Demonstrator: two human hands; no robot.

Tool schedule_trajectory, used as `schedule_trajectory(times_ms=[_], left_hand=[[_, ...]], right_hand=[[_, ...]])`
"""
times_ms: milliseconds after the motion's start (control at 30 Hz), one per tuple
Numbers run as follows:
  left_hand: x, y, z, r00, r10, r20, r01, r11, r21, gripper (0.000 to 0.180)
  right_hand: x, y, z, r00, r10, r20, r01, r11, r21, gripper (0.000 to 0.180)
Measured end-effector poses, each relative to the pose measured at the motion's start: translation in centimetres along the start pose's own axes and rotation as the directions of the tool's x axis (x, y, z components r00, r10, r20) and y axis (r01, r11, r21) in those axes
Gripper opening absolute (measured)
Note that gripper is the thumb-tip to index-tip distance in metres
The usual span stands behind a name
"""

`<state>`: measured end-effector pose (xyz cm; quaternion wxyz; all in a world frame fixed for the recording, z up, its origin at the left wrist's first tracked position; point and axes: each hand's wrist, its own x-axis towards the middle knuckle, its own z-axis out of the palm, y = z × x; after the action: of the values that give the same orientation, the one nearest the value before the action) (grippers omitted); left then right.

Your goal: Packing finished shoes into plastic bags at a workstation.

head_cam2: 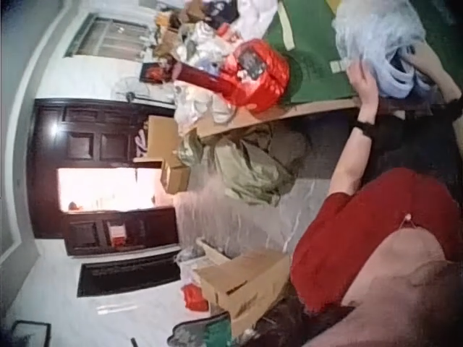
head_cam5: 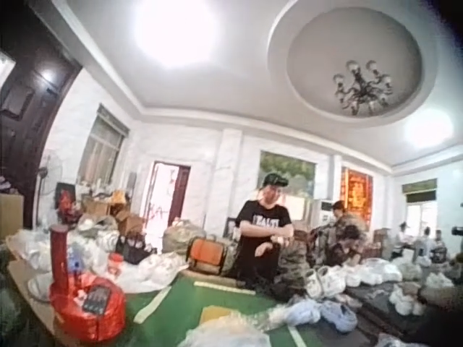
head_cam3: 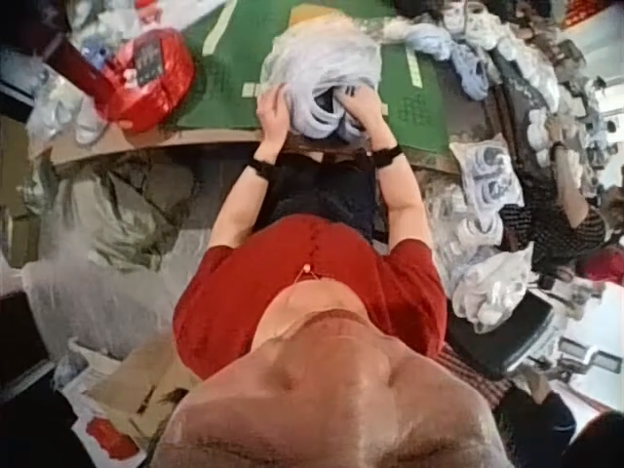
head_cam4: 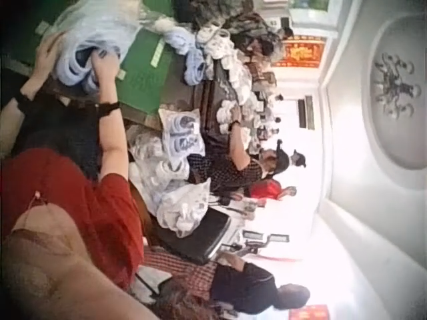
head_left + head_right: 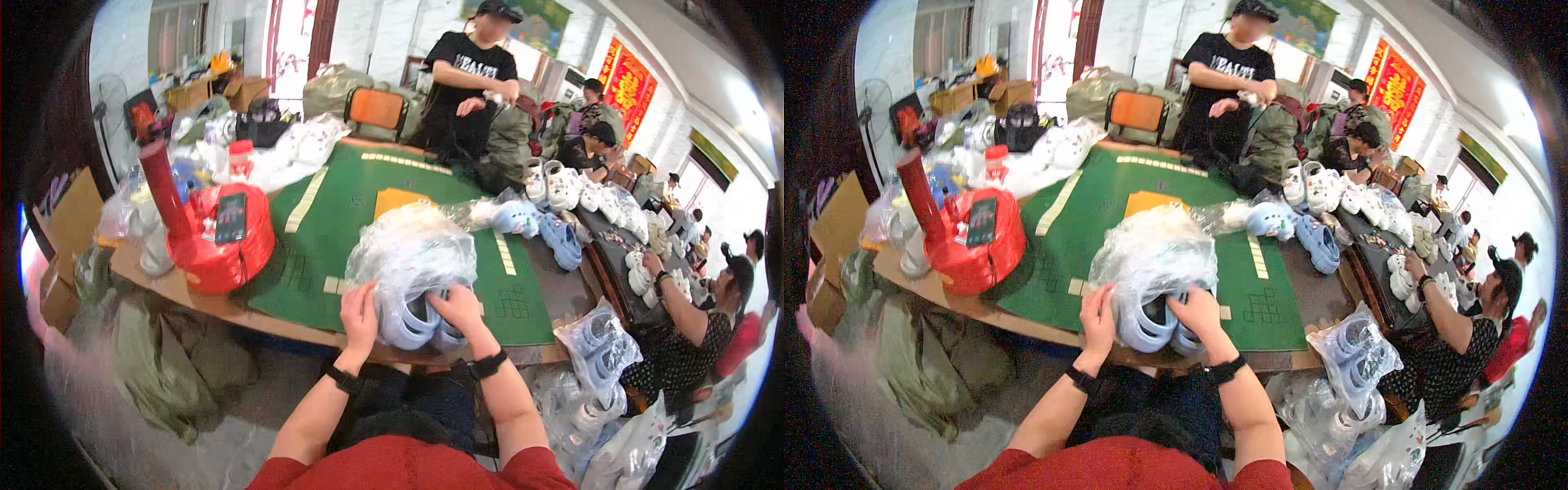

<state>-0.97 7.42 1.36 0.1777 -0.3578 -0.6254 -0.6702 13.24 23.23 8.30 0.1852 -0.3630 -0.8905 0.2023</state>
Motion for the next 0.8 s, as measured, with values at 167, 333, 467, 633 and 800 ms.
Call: schedule_trajectory(times_ms=[167, 333, 467, 633, 800], left_hand=[[0.7, 0.1, -1.4, 0.945, -0.324, 0.043, 0.327, 0.936, -0.133, 0.022], [4.0, 5.0, -1.8, 0.899, 0.034, 0.438, -0.056, 0.998, 0.038, 0.025], [4.8, 6.1, 0.2, 0.509, 0.131, 0.851, -0.242, 0.970, -0.005, 0.024], [6.0, 8.9, 2.2, 0.596, -0.003, 0.803, -0.083, 0.994, 0.065, 0.020], [6.0, 8.6, 2.5, 0.672, -0.022, 0.740, 0.062, 0.998, -0.026, 0.021]], right_hand=[[-6.4, 5.0, -6.8, 0.996, 0.090, -0.021, -0.087, 0.990, 0.108, 0.042], [-14.8, 9.6, -13.5, 0.954, 0.251, -0.165, -0.177, 0.914, 0.366, 0.029], [-19.3, 9.6, -16.8, 0.942, 0.225, -0.249, -0.085, 0.878, 0.472, 0.026], [-21.2, 7.4, -17.5, 0.979, 0.113, -0.170, 0.003, 0.825, 0.565, 0.035], [-18.8, 3.4, -17.0, 0.931, -0.364, -0.034, 0.340, 0.829, 0.443, 0.040]])
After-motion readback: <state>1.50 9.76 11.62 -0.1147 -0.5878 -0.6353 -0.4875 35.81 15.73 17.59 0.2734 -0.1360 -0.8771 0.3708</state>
